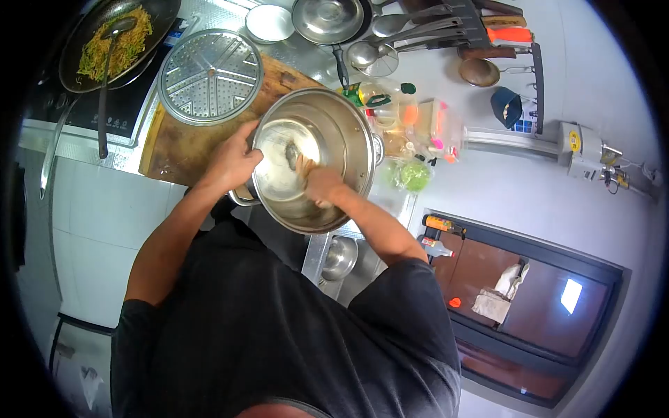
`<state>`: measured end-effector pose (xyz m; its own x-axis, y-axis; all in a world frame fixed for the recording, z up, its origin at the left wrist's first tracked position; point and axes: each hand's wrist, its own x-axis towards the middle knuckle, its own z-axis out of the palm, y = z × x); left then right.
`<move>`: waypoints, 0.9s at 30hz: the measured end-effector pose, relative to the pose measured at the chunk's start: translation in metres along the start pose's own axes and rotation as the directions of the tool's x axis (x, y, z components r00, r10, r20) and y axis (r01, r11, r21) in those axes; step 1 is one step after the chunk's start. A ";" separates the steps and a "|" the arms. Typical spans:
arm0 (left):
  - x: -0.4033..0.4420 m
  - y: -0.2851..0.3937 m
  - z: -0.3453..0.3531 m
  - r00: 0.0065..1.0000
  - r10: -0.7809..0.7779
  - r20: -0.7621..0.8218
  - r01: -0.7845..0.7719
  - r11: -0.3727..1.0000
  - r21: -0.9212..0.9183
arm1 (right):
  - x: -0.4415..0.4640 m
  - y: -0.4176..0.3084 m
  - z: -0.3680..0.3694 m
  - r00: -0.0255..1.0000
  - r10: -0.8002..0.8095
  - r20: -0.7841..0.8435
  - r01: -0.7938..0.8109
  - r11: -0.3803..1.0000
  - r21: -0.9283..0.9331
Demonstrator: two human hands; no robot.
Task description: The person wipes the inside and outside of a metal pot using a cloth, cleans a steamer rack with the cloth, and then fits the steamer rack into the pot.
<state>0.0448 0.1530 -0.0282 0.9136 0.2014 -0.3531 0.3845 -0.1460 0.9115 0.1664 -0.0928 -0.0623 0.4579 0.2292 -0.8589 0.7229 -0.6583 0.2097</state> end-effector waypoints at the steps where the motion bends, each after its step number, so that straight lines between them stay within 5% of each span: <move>1: 0.000 0.000 -0.001 1.000 -0.005 -0.001 0.005 1.000 0.005 | 0.001 -0.013 0.012 0.998 -0.065 0.012 0.062 0.978 0.198; 2: 0.002 -0.003 0.002 1.000 -0.004 -0.002 0.004 1.000 0.003 | 0.002 -0.024 0.022 0.991 -0.130 0.010 0.116 0.914 0.389; 4: 0.009 -0.011 0.010 0.991 0.088 -0.100 -0.086 0.996 0.023 | -0.069 -0.081 -0.062 0.977 -0.151 0.152 -0.048 0.537 0.842; 5: 0.012 -0.014 0.011 0.991 0.093 -0.098 -0.091 0.995 0.027 | -0.035 -0.074 -0.041 0.971 -0.237 0.021 0.072 0.375 0.924; 7: 0.014 -0.017 0.014 0.993 0.089 -0.072 -0.091 0.995 -0.031 | -0.006 -0.069 -0.052 0.986 -0.160 -0.050 0.029 -0.130 0.991; 9: 0.011 -0.009 0.009 0.992 0.113 -0.048 -0.111 0.993 0.038 | 0.020 -0.051 -0.064 0.989 -0.002 -0.145 0.105 -0.681 0.725; 11: 0.008 -0.005 0.004 0.992 0.121 -0.042 -0.116 0.988 0.101 | 0.015 -0.032 -0.088 0.930 0.332 -0.159 0.366 -0.878 0.307; 12: 0.008 -0.003 0.002 0.996 0.084 -0.010 -0.083 0.993 0.089 | 0.019 -0.013 -0.090 0.932 0.361 -0.026 0.359 -0.932 -0.055; 14: 0.008 -0.003 0.002 0.998 0.057 0.031 -0.059 0.995 0.074 | 0.010 0.019 -0.073 0.862 0.453 -0.229 0.468 -0.884 0.011; 17: 0.011 -0.007 0.004 0.990 0.141 -0.026 -0.141 0.990 0.027 | -0.050 -0.006 -0.081 0.755 0.627 -0.194 0.655 -0.698 0.290; 19: 0.012 -0.009 0.005 0.995 0.099 -0.024 -0.097 0.994 0.047 | -0.035 -0.004 -0.054 0.514 0.599 -0.614 0.690 0.136 0.711; 21: 0.012 -0.008 0.004 0.998 0.070 0.007 -0.070 0.997 0.009 | -0.021 -0.008 -0.048 0.220 0.168 -0.961 0.433 0.866 0.250; 22: 0.013 -0.007 0.003 0.998 0.045 0.039 -0.044 0.999 -0.029 | -0.040 -0.020 -0.069 0.291 -0.140 -0.947 0.210 0.974 -0.079; 25: 0.013 -0.007 0.006 0.999 0.034 0.039 -0.030 0.996 -0.088 | -0.016 0.009 -0.081 0.446 -0.348 -0.824 0.105 0.935 -0.338; 26: 0.012 -0.007 0.005 0.998 0.030 0.049 -0.025 0.995 -0.091 | -0.019 0.023 -0.085 0.551 -0.287 -0.783 -0.004 0.938 -0.347; 27: 0.011 -0.008 0.004 0.998 0.052 0.044 -0.049 0.996 -0.076 | -0.024 0.044 -0.078 0.489 -0.304 -0.817 0.013 0.940 -0.342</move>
<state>0.0525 0.1528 -0.0401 0.9375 0.1508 -0.3137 0.3281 -0.0818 0.9411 0.2275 -0.0709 0.0040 0.4273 0.8983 -0.1021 0.8620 -0.3707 0.3458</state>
